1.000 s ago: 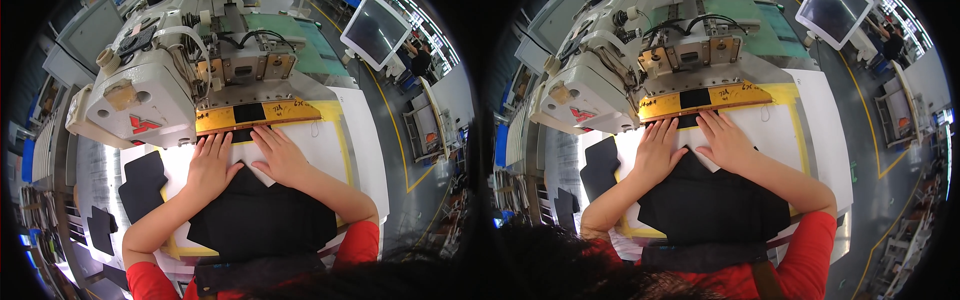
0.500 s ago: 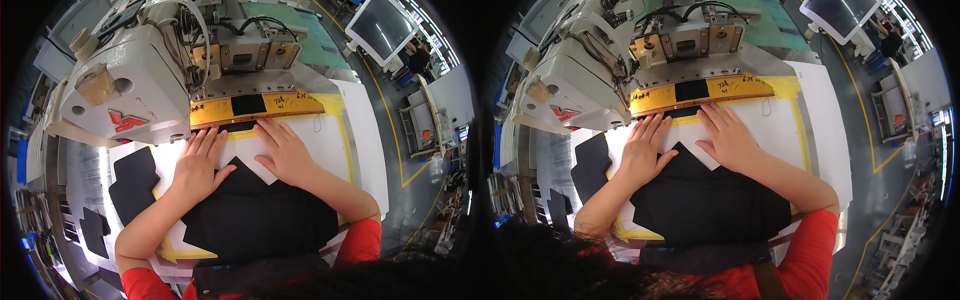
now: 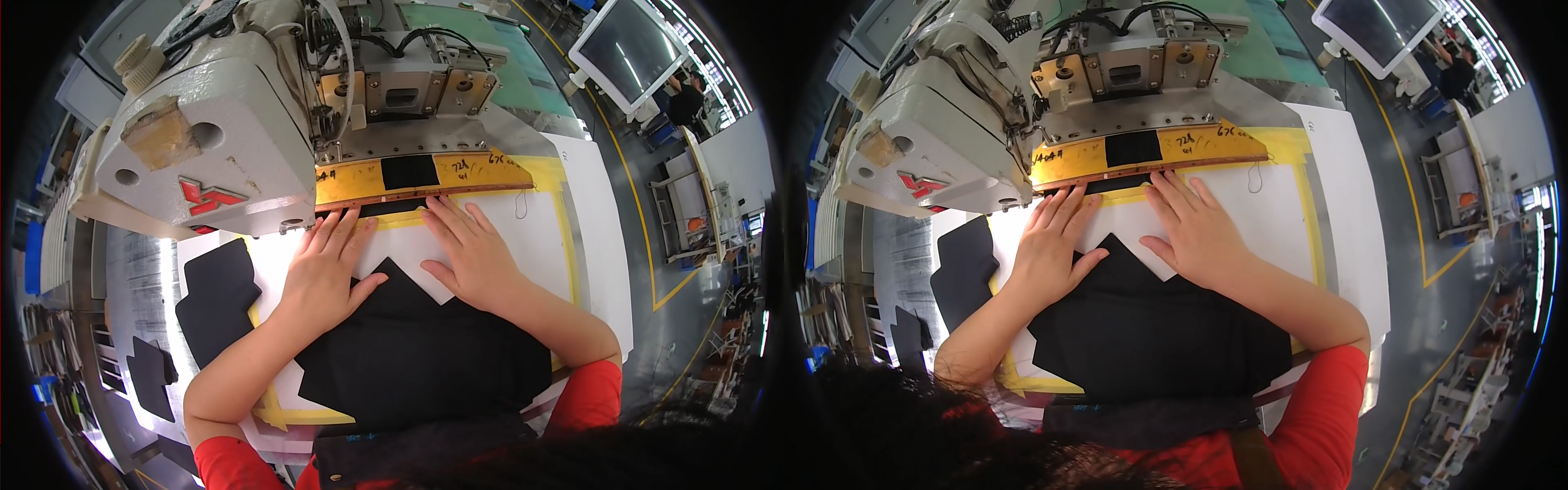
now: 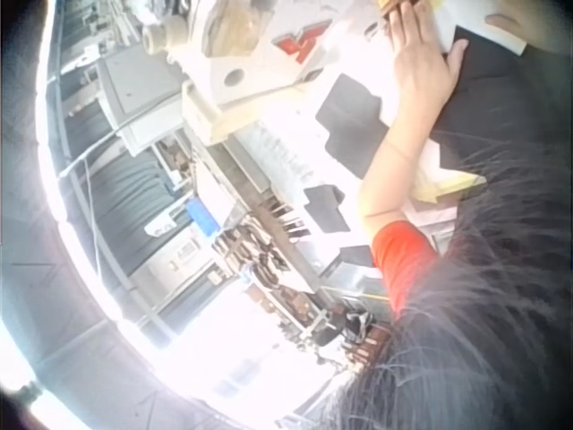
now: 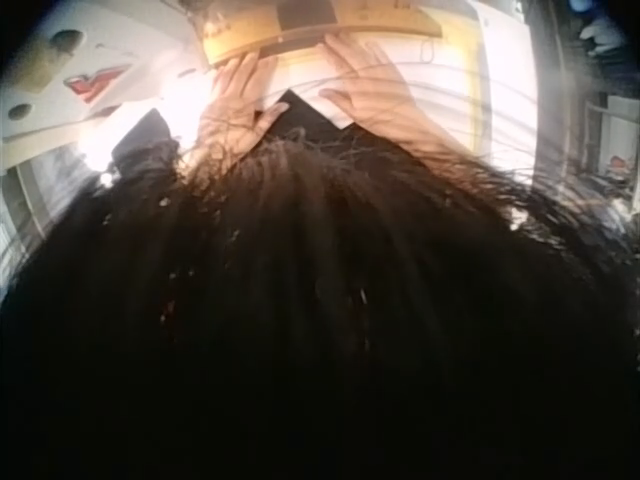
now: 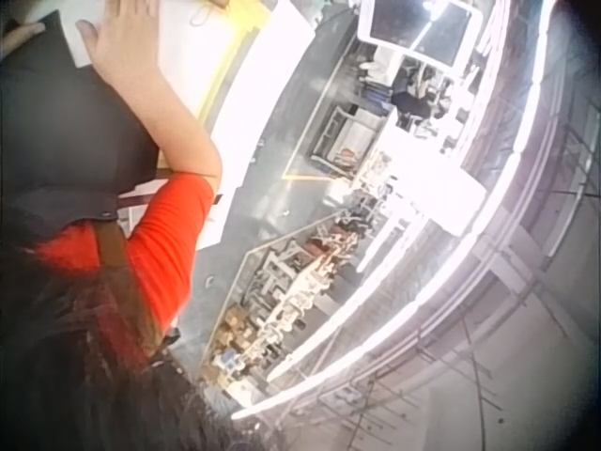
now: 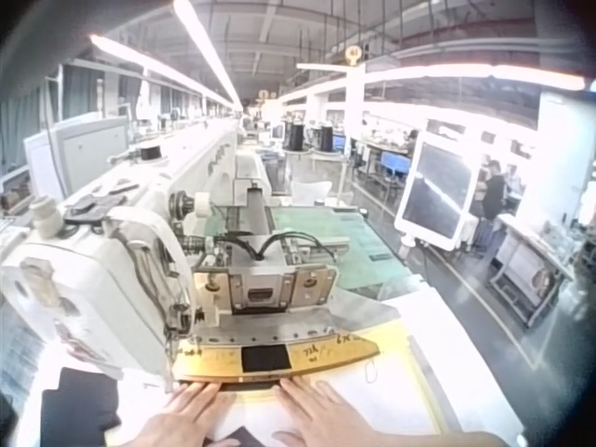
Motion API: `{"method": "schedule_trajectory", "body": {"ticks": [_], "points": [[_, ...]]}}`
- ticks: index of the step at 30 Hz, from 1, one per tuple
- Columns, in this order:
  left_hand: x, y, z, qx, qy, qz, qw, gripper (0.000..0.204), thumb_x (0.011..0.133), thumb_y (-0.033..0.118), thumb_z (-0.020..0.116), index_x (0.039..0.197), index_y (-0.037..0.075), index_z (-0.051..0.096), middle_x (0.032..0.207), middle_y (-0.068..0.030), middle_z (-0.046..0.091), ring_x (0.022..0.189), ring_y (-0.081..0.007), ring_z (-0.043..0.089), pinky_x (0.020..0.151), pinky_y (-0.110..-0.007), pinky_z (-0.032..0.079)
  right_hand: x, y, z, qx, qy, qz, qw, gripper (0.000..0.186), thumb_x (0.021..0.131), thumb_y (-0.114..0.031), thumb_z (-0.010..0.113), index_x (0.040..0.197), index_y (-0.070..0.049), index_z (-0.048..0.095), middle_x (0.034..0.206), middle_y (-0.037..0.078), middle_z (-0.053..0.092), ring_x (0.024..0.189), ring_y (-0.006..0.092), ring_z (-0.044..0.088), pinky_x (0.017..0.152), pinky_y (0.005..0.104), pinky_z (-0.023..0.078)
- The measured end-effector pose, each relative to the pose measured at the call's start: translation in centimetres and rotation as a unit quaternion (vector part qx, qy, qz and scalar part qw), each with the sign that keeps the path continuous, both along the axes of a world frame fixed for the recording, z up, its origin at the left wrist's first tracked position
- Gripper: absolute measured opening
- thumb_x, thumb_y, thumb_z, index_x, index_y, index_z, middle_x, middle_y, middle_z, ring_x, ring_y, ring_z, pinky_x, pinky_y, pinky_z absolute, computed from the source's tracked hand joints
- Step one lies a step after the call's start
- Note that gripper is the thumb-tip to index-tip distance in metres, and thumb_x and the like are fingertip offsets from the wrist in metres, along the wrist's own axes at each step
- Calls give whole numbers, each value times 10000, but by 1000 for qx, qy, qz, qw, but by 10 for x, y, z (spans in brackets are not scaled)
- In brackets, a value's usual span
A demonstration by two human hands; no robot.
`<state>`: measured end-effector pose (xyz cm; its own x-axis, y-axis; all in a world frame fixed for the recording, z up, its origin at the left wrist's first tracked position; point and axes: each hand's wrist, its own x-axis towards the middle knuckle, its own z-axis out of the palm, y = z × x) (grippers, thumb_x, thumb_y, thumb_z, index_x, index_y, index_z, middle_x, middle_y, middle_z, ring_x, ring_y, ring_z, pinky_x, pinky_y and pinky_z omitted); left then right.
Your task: The person is using an industrial sewing machine to join pieces of black fabric together.
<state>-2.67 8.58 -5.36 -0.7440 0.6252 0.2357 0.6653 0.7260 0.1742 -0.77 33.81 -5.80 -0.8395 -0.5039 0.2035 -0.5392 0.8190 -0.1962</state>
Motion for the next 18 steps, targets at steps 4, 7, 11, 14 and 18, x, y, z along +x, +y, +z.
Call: {"method": "schedule_trajectory", "body": {"ticks": [4, 7, 11, 14, 18], "points": [[2, -2, 0, 3, 15, -2, 1000, 651, 865, 450, 649, 1342, 26, 520, 1406, -199, 476, 1292, -361, 459, 1079, -464, 358, -1, 0, 1, 15, 32, 5, 999, 594, 895, -338, 634, 1338, 29, 486, 1449, 192, 437, 1354, 337, 414, 1123, 494, 279], [10, -4, -3, 22, 3, 45, 999, 645, 842, 411, 685, 1358, 64, 515, 1453, -170, 447, 1317, -355, 444, 1077, -464, 349, -1, -1, 0, -1, 41, 8, 999, 582, 878, -314, 656, 1322, 28, 501, 1426, 183, 464, 1335, 332, 436, 1109, 490, 304], [12, -2, -4, 18, 39, 47, 998, 626, 844, 428, 679, 1331, 60, 538, 1407, -173, 485, 1277, -351, 478, 1035, -453, 388, 0, -1, -1, -26, 32, 6, 999, 580, 862, -295, 676, 1317, 21, 506, 1395, 181, 482, 1325, 326, 445, 1104, 485, 311], [12, -2, -5, 13, 53, 42, 998, 613, 851, 440, 669, 1307, 47, 553, 1375, -192, 506, 1247, -353, 502, 1015, -448, 411, 1, -1, -1, -29, 32, -5, 999, 577, 853, -291, 684, 1315, 8, 512, 1377, 167, 491, 1311, 317, 457, 1097, 490, 319], [12, -2, -7, 19, 49, 41, 998, 613, 848, 430, 679, 1311, 51, 547, 1379, -173, 504, 1256, -350, 493, 1012, -452, 413, 1, -3, 0, 9, 59, -8, 998, 573, 859, -323, 674, 1293, 18, 520, 1347, 162, 507, 1278, 312, 483, 1086, 499, 324]]}}
